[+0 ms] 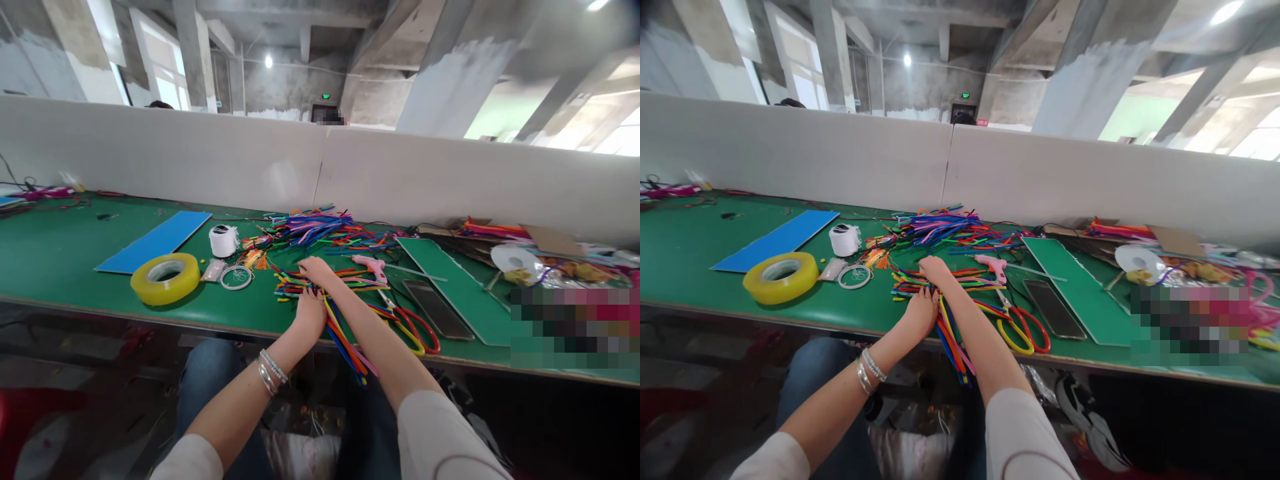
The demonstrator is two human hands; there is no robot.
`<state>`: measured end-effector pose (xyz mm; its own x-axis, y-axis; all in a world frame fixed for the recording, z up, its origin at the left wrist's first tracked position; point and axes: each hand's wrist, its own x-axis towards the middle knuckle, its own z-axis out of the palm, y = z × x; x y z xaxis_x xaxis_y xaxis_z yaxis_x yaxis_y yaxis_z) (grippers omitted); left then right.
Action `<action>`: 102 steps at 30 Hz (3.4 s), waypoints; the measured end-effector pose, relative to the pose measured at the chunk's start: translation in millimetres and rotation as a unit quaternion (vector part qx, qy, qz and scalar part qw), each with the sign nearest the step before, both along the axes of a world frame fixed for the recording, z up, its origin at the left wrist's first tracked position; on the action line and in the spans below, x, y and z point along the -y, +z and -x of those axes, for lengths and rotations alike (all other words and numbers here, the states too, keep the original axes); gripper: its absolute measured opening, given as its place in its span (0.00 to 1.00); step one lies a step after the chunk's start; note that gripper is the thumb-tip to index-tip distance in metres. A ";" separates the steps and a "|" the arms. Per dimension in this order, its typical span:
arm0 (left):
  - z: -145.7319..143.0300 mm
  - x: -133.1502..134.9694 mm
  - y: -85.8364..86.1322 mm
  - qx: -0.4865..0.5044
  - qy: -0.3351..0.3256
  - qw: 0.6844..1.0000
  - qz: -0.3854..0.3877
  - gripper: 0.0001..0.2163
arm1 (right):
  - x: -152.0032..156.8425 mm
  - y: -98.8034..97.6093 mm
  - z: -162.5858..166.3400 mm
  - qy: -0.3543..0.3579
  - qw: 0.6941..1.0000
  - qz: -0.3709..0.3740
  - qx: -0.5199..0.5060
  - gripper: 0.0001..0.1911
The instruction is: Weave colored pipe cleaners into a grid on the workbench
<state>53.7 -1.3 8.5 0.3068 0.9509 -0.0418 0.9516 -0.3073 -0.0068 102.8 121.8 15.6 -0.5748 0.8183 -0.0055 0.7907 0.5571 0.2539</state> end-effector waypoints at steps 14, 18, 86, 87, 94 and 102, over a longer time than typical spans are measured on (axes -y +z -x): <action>-2.1 0.1 -2.1 0.010 0.004 1.000 -0.012 0.21 | -20.4 -6.6 0.6 0.046 0.997 -0.015 -0.058 0.20; -0.8 -1.7 -6.6 0.018 0.001 1.000 -0.015 0.21 | -27.2 -15.9 4.0 0.052 0.994 0.002 -0.096 0.12; 43.3 29.6 -15.4 0.139 -0.269 0.871 -0.387 0.24 | 195.9 -4.3 -112.7 -0.108 0.531 0.447 -0.712 0.31; 40.7 29.5 -16.7 0.135 -0.285 0.868 -0.384 0.24 | 188.3 -5.8 -106.5 -0.100 0.503 0.442 -0.736 0.32; 26.0 37.3 -26.1 0.087 -0.399 0.838 -0.362 0.21 | 149.6 -0.2 -90.8 -0.212 0.401 0.332 -0.827 0.27; 23.7 47.3 -35.0 0.127 -0.363 0.883 -0.269 0.09 | 135.5 -0.4 -87.7 -0.227 0.294 0.102 -0.923 0.22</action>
<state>30.0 -48.6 -26.4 0.7788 0.3608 0.5132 0.4965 -0.8545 -0.1528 190.5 -13.7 15.2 0.4162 0.9034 -0.1030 -0.5178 0.1424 -0.8436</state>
